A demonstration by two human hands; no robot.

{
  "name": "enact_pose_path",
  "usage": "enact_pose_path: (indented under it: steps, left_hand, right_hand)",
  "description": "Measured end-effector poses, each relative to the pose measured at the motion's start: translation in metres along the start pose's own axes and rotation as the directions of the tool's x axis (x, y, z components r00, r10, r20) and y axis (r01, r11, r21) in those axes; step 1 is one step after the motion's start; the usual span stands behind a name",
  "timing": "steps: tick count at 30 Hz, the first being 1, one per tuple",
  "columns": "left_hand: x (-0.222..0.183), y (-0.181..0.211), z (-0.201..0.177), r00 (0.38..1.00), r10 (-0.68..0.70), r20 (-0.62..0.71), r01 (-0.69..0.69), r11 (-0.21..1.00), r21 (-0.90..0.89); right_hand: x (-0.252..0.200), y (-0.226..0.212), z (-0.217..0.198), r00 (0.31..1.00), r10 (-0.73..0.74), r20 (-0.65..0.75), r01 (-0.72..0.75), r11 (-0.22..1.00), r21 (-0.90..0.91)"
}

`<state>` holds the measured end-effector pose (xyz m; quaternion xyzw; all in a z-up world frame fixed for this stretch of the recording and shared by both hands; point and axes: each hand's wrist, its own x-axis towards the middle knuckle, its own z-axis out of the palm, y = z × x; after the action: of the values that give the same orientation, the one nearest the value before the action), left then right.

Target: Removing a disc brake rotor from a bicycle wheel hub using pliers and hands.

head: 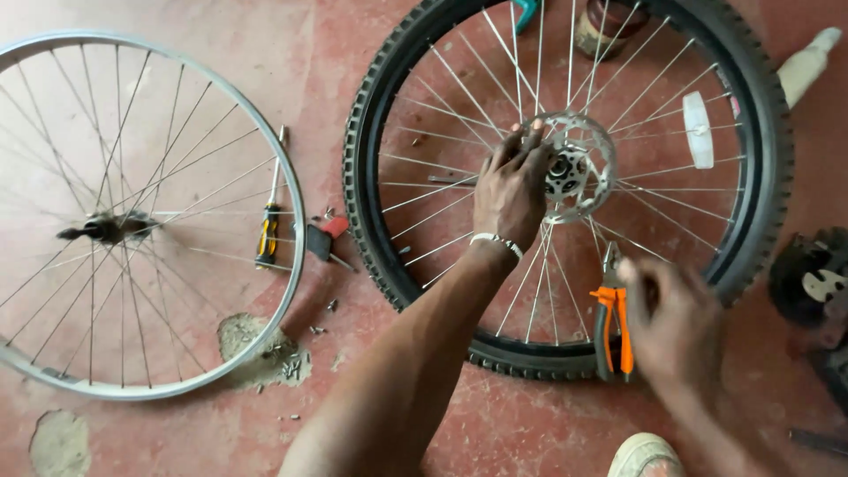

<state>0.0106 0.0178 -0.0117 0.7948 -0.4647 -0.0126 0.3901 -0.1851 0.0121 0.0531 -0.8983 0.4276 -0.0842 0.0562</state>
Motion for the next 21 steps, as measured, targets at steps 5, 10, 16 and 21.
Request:
enact_pose_path:
  steps: [5,10,16,21]
  left_hand:
    - [0.0,-0.001,0.007,0.999,-0.046,0.022,0.046,0.999,0.016]
    - [-0.002,-0.006,0.01,0.999,0.002,-0.054,-0.005,0.999,-0.048]
    - [-0.005,-0.001,-0.004,0.999,-0.05,0.013,0.05,0.998,-0.037]
    - [-0.007,-0.026,0.026,0.998,-0.04,0.038,0.04,0.999,0.002]
  right_hand:
    - [0.069,-0.04,-0.008,0.972,-0.187,-0.14,0.233,0.768,0.596]
    - [0.092,-0.054,0.03,0.999,0.034,-0.038,0.032,0.18,0.983]
    - [0.103,-0.057,0.049,0.999,0.02,-0.03,0.03,0.016,0.999]
    - [0.106,-0.064,0.055,0.999,0.037,0.025,-0.023,-0.063,0.998]
